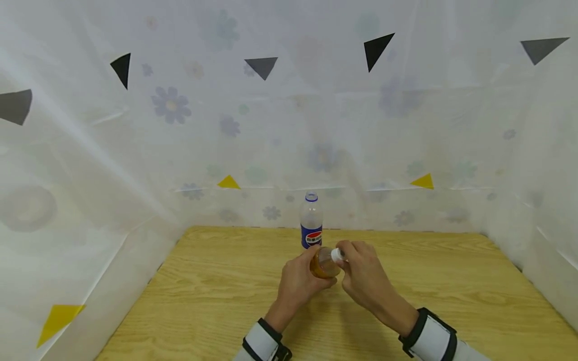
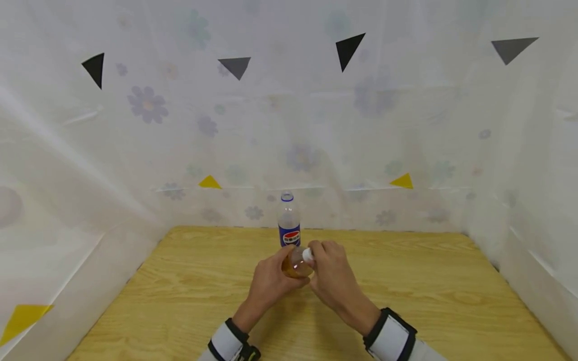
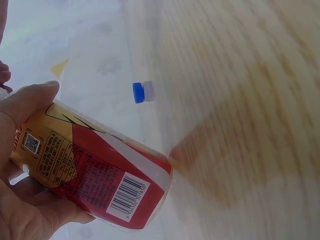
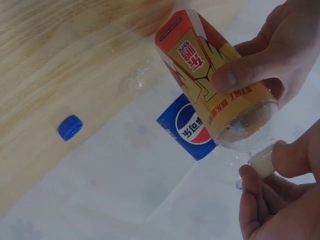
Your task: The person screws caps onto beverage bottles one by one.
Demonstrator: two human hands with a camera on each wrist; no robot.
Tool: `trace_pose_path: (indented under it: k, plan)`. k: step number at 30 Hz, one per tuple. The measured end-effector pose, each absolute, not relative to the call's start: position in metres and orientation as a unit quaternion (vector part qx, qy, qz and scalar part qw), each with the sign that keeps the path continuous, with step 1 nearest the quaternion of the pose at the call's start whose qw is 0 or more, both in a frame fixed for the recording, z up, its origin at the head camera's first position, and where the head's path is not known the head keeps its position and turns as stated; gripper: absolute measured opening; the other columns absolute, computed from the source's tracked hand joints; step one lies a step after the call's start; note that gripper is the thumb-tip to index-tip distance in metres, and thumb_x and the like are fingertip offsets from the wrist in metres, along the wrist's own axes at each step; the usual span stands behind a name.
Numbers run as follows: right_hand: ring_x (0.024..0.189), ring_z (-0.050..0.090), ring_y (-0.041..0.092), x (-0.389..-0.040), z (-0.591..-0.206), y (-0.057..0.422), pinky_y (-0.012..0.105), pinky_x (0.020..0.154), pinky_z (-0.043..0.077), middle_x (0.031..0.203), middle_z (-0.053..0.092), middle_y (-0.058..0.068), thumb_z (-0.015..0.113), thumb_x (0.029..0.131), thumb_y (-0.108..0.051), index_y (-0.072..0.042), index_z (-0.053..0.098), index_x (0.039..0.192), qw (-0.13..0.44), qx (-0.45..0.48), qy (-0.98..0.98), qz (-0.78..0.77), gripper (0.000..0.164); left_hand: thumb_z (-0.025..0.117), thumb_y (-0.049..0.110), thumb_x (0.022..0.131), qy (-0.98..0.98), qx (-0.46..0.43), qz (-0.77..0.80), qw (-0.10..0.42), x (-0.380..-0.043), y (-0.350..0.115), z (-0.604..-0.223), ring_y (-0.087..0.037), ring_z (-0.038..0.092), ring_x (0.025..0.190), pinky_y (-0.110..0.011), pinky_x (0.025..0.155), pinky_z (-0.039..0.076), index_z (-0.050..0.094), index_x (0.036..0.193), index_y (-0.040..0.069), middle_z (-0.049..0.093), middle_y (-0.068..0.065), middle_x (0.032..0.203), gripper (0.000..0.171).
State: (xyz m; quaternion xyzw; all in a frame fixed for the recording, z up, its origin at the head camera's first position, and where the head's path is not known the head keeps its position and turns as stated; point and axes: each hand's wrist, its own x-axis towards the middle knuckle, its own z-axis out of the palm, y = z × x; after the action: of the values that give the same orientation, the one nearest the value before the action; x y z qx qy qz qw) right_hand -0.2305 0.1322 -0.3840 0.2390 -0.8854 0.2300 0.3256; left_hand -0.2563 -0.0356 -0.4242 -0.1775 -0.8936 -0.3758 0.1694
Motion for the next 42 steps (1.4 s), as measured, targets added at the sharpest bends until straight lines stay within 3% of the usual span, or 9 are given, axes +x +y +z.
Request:
trace_pose_path:
  k: [6,19,28,42]
  plan:
    - [0.08,0.058,0.024,-0.232,-0.384,0.132,0.037,0.074,0.04,0.087,0.063,0.008,0.079,0.078,0.004,-0.004,0.062,0.096,0.326,0.231,-0.888,0.228,0.026,0.093,0.032,0.072,-0.894,-0.178,-0.377,0.167,-0.255,-0.034,-0.424,-0.019,0.073,0.1,-0.03,0.08,0.06,0.062,0.131,0.02,0.074,-0.004,0.118,0.068]
    - [0.068,0.049,0.018,-0.237,-0.383,0.13,0.033,0.07,0.035,0.072,0.053,0.0,0.073,0.085,-0.008,-0.006,0.056,0.083,0.325,0.224,-0.896,0.201,0.017,0.092,0.031,0.072,-0.891,-0.178,-0.38,0.173,-0.255,-0.035,-0.425,-0.018,0.073,0.101,-0.029,0.081,0.06,0.062,0.132,0.019,0.074,-0.004,0.118,0.068]
    - [0.059,0.037,0.013,-0.24,-0.382,0.13,0.031,0.064,0.031,0.065,0.042,-0.004,0.07,0.087,-0.014,-0.006,0.054,0.078,0.328,0.221,-0.901,0.18,0.02,0.092,0.032,0.073,-0.892,-0.18,-0.372,0.183,-0.255,-0.035,-0.425,-0.019,0.074,0.101,-0.03,0.081,0.06,0.063,0.13,0.019,0.074,-0.003,0.118,0.065]
    - [0.055,0.032,0.01,-0.243,-0.384,0.132,0.029,0.06,0.03,0.062,0.037,-0.006,0.069,0.088,-0.019,-0.009,0.051,0.074,0.346,0.224,-0.894,0.177,0.025,0.092,0.036,0.073,-0.893,-0.182,-0.366,0.191,-0.255,-0.034,-0.425,-0.017,0.073,0.1,-0.029,0.081,0.06,0.063,0.129,0.018,0.075,-0.001,0.117,0.066]
